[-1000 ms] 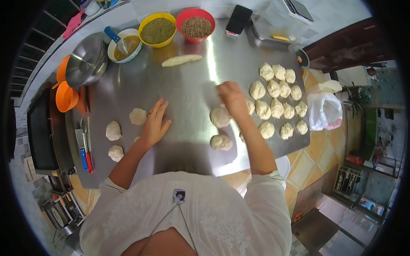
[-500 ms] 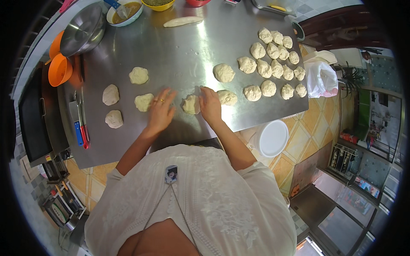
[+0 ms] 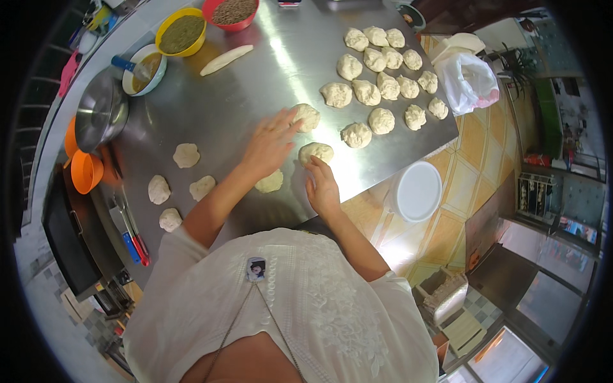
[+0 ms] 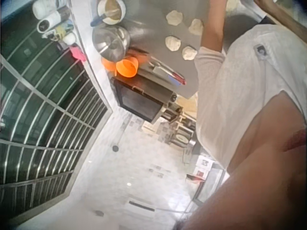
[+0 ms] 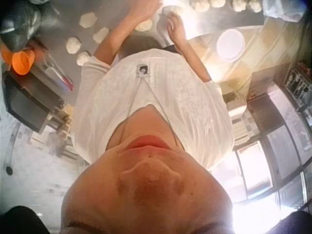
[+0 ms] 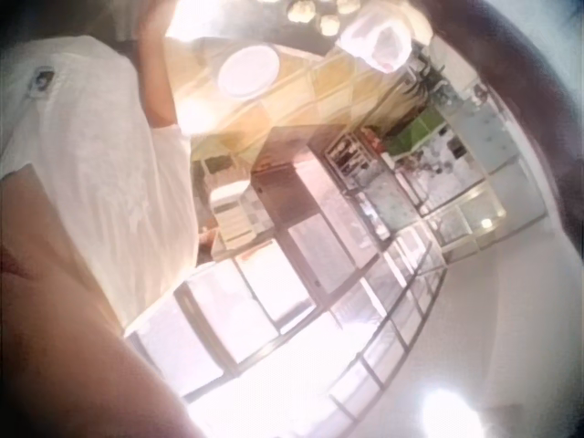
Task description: The person shapes small balls of dough into long, cylindrical rolls on a stainless steel countertop. They roll the dough by hand, arranging the finished pieces in neat rows. The person also handles a clear plastic bag, placing it over the shaped dough.
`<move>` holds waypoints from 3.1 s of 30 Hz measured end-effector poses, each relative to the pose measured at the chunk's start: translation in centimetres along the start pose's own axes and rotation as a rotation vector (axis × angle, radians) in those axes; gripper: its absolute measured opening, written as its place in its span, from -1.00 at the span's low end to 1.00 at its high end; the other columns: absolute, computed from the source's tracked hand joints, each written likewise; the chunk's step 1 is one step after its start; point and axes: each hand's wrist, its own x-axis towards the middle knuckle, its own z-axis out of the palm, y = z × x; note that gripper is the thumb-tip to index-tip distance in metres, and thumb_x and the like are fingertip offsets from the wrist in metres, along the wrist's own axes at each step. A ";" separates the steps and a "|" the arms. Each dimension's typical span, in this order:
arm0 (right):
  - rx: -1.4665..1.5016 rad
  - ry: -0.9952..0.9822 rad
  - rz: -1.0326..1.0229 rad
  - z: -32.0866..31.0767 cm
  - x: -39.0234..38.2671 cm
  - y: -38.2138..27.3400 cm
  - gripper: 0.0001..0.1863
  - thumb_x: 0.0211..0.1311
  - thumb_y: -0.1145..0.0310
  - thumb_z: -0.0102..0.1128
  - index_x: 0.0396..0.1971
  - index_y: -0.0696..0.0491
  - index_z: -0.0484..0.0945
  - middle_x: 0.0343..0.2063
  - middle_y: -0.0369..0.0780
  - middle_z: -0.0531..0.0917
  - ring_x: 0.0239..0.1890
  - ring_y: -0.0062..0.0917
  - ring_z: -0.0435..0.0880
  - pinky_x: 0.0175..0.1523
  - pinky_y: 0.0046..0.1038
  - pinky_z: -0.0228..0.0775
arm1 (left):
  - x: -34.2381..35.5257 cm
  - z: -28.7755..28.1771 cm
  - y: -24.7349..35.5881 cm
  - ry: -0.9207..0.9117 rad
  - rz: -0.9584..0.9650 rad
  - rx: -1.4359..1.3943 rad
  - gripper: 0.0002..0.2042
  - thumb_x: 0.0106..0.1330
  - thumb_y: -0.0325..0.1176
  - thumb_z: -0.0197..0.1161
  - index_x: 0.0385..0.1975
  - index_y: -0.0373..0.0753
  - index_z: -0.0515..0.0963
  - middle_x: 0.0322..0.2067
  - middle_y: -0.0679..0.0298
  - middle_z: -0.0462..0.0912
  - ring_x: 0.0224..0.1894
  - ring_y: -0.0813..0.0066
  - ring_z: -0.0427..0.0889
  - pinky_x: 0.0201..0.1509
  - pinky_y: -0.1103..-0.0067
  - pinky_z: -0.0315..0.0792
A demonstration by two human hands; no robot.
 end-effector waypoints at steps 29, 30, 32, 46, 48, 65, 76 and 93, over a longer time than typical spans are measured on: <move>-0.315 -0.012 -0.396 13.6 7.4 -2.5 -0.91 0.20 0.40 0.16 -0.33 0.05 0.48 -0.41 -0.16 0.53 -0.27 -0.22 0.56 -0.16 -0.23 0.40 | -13.2 5.1 -1.4 0.267 -0.589 -0.411 -0.45 0.12 -0.36 0.47 0.10 -0.34 0.41 -0.03 -0.12 0.56 -0.14 -0.13 0.64 -0.09 0.22 0.54; -0.345 -0.031 -0.433 13.8 9.3 -2.5 -0.90 0.18 0.39 0.17 -0.35 0.05 0.47 -0.42 -0.17 0.52 -0.28 -0.23 0.55 -0.17 -0.23 0.40 | -11.7 4.8 -2.7 0.222 -0.617 -0.399 -0.52 0.15 -0.33 0.46 0.03 -0.34 0.44 -0.08 -0.12 0.59 -0.17 -0.13 0.64 -0.12 0.21 0.53; -0.275 -0.044 -0.490 14.2 11.6 -2.5 -0.88 0.22 0.33 0.16 -0.33 0.03 0.47 -0.42 -0.18 0.55 -0.25 -0.24 0.57 -0.14 -0.22 0.39 | -11.0 4.2 -3.2 0.067 -0.733 -0.377 -0.60 0.18 -0.26 0.43 -0.08 -0.33 0.47 -0.18 -0.10 0.64 -0.19 -0.10 0.65 -0.16 0.20 0.54; -0.133 -0.126 -0.465 15.5 11.4 -5.9 -0.88 0.24 0.35 0.10 -0.33 0.08 0.48 -0.46 -0.11 0.60 -0.34 -0.16 0.64 -0.29 -0.11 0.44 | -11.4 0.7 -3.7 0.018 -0.808 -0.407 -0.71 0.13 -0.26 0.41 -0.27 -0.23 0.49 -0.19 0.11 0.65 -0.14 0.03 0.65 -0.17 0.26 0.52; -0.076 -0.155 -0.282 14.8 11.2 -6.3 -0.86 0.26 0.34 0.08 -0.34 0.10 0.48 -0.45 -0.08 0.63 -0.34 -0.12 0.64 -0.28 -0.08 0.43 | -12.3 1.4 -3.8 0.021 -0.741 -0.397 -0.78 0.15 -0.30 0.36 -0.30 -0.21 0.50 -0.21 0.11 0.62 -0.15 0.02 0.63 -0.16 0.25 0.52; -0.308 -0.287 -0.337 14.1 2.3 -2.2 -0.30 0.28 0.18 -0.02 0.42 0.07 0.22 0.47 -0.16 0.15 0.54 -0.21 0.00 0.46 0.13 -0.10 | -14.6 7.3 0.6 0.363 -0.348 -0.167 -0.39 0.37 -0.13 0.05 0.38 -0.29 0.27 0.40 0.04 0.27 0.50 0.12 0.12 0.48 0.00 -0.08; -0.443 0.067 -0.336 14.8 19.0 -4.0 -0.48 0.41 0.24 -0.06 0.29 0.15 0.35 0.38 -0.03 0.28 0.49 -0.11 0.06 0.45 0.18 -0.13 | -0.7 4.1 -12.6 0.326 -0.614 0.255 -0.39 0.42 -0.07 0.02 0.40 -0.26 0.23 0.47 0.13 0.13 0.53 0.20 -0.01 0.47 -0.09 -0.09; -0.466 0.060 -0.422 13.2 22.3 -2.1 -0.39 0.35 0.26 0.08 0.33 0.21 0.28 0.42 -0.03 0.23 0.50 -0.12 0.07 0.46 0.06 -0.04 | -1.3 3.2 -13.7 0.306 -0.628 0.132 -0.39 0.42 -0.19 0.08 0.41 -0.30 0.17 0.48 0.11 0.09 0.53 0.12 -0.02 0.46 -0.13 -0.10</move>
